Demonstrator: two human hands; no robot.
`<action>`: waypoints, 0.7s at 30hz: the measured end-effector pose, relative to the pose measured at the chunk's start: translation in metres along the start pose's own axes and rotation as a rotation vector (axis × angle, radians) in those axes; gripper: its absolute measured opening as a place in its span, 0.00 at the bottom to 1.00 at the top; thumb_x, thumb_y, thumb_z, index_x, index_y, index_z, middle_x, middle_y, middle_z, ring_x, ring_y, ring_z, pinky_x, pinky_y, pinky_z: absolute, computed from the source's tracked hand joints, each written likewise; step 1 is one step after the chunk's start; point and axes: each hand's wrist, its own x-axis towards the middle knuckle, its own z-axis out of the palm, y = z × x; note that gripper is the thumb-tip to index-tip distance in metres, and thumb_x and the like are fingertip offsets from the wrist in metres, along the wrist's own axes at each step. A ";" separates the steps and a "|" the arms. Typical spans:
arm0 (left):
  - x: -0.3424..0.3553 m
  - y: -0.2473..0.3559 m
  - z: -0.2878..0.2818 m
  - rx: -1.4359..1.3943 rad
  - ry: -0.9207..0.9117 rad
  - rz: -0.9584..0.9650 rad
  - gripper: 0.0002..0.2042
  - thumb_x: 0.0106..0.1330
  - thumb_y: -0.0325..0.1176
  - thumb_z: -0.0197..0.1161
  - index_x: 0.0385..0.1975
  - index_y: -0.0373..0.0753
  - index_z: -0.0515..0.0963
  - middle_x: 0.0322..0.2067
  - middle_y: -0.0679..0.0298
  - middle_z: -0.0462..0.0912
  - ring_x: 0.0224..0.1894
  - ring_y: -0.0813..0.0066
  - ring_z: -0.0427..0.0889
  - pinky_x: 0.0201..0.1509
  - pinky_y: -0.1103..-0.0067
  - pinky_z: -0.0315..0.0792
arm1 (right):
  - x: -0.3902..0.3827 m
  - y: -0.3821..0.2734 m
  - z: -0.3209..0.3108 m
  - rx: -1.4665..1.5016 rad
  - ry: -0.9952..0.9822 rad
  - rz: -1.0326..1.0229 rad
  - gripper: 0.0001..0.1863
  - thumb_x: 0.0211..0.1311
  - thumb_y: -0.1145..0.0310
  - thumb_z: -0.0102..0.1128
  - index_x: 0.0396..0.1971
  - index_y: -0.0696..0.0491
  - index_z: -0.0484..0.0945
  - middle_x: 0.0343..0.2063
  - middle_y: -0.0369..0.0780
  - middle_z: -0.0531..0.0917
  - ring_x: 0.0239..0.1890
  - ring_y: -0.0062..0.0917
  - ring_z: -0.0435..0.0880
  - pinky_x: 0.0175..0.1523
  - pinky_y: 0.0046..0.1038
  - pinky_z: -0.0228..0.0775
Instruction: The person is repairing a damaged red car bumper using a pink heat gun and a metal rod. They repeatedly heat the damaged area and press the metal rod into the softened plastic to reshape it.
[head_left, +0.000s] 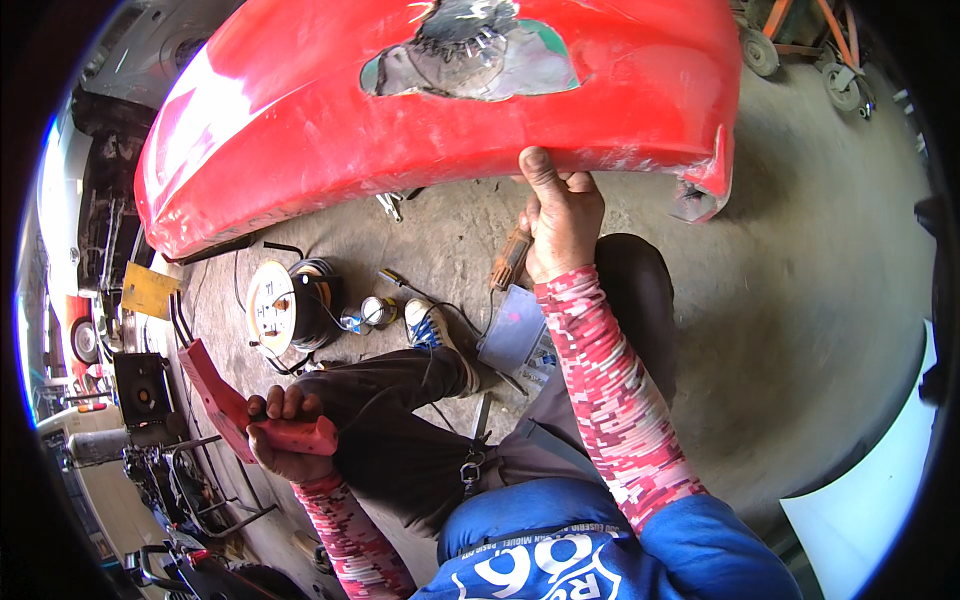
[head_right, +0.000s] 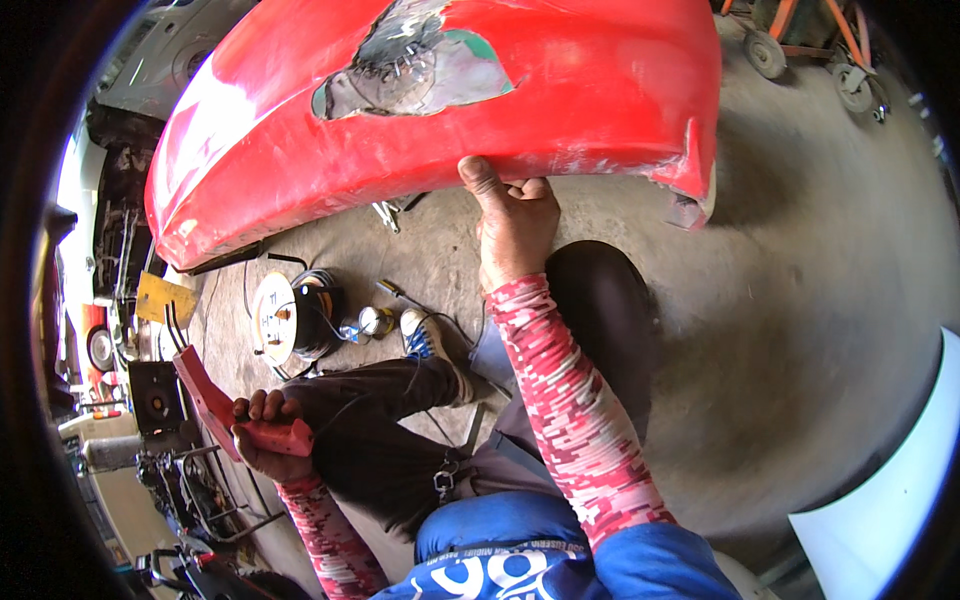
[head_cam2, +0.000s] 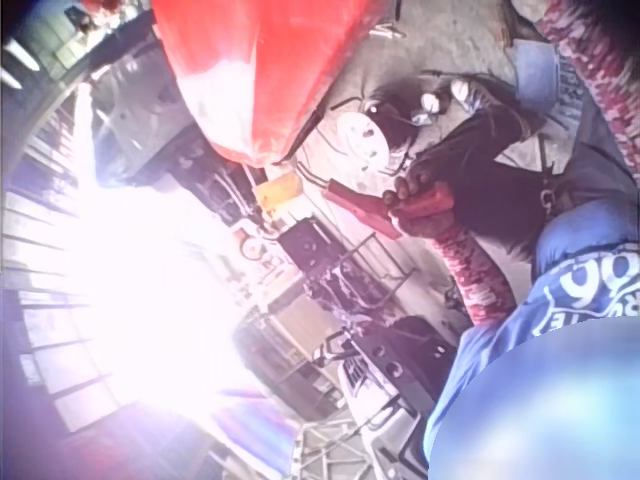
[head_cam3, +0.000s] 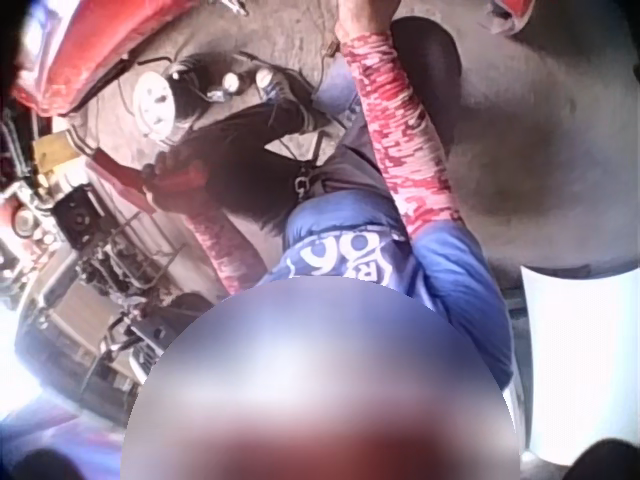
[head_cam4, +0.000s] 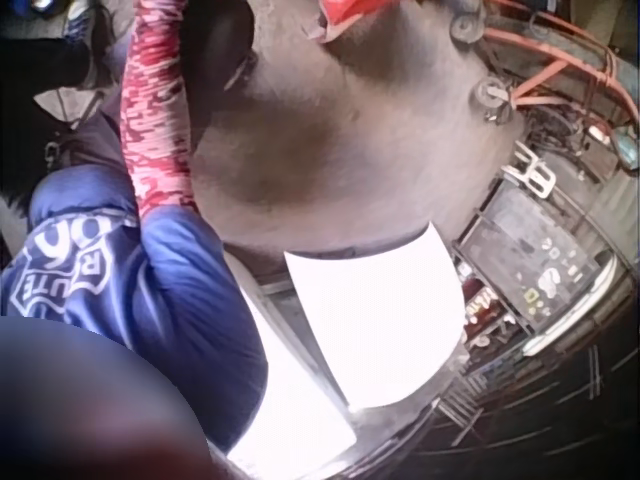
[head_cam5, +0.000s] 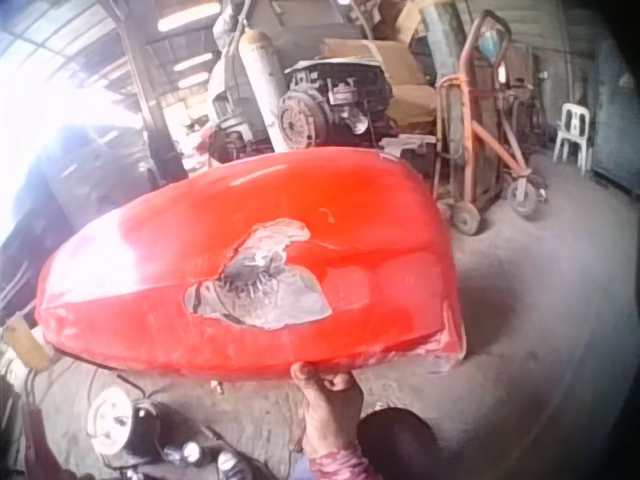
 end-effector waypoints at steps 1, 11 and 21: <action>-0.010 -0.005 -0.005 -0.005 -0.022 0.007 0.11 0.70 0.37 0.63 0.46 0.44 0.72 0.38 0.67 0.69 0.41 0.73 0.66 0.54 0.68 0.66 | -0.009 0.002 -0.008 0.006 0.018 0.014 0.24 0.49 0.56 0.83 0.32 0.54 0.76 0.24 0.30 0.78 0.18 0.09 0.65 0.21 0.17 0.55; -0.017 -0.005 -0.010 0.089 -0.031 -0.022 0.12 0.70 0.39 0.63 0.48 0.45 0.72 0.39 0.65 0.71 0.43 0.71 0.68 0.55 0.67 0.67 | -0.010 0.008 -0.016 0.005 0.009 0.052 0.23 0.49 0.58 0.83 0.32 0.54 0.76 0.23 0.27 0.73 0.20 0.08 0.63 0.21 0.17 0.53; -0.008 -0.001 -0.005 0.005 -0.009 0.025 0.11 0.71 0.39 0.62 0.46 0.45 0.72 0.39 0.66 0.69 0.41 0.72 0.65 0.52 0.69 0.66 | -0.016 0.011 -0.017 0.054 -0.029 0.038 0.22 0.54 0.58 0.80 0.34 0.53 0.74 0.24 0.29 0.74 0.19 0.09 0.64 0.21 0.18 0.56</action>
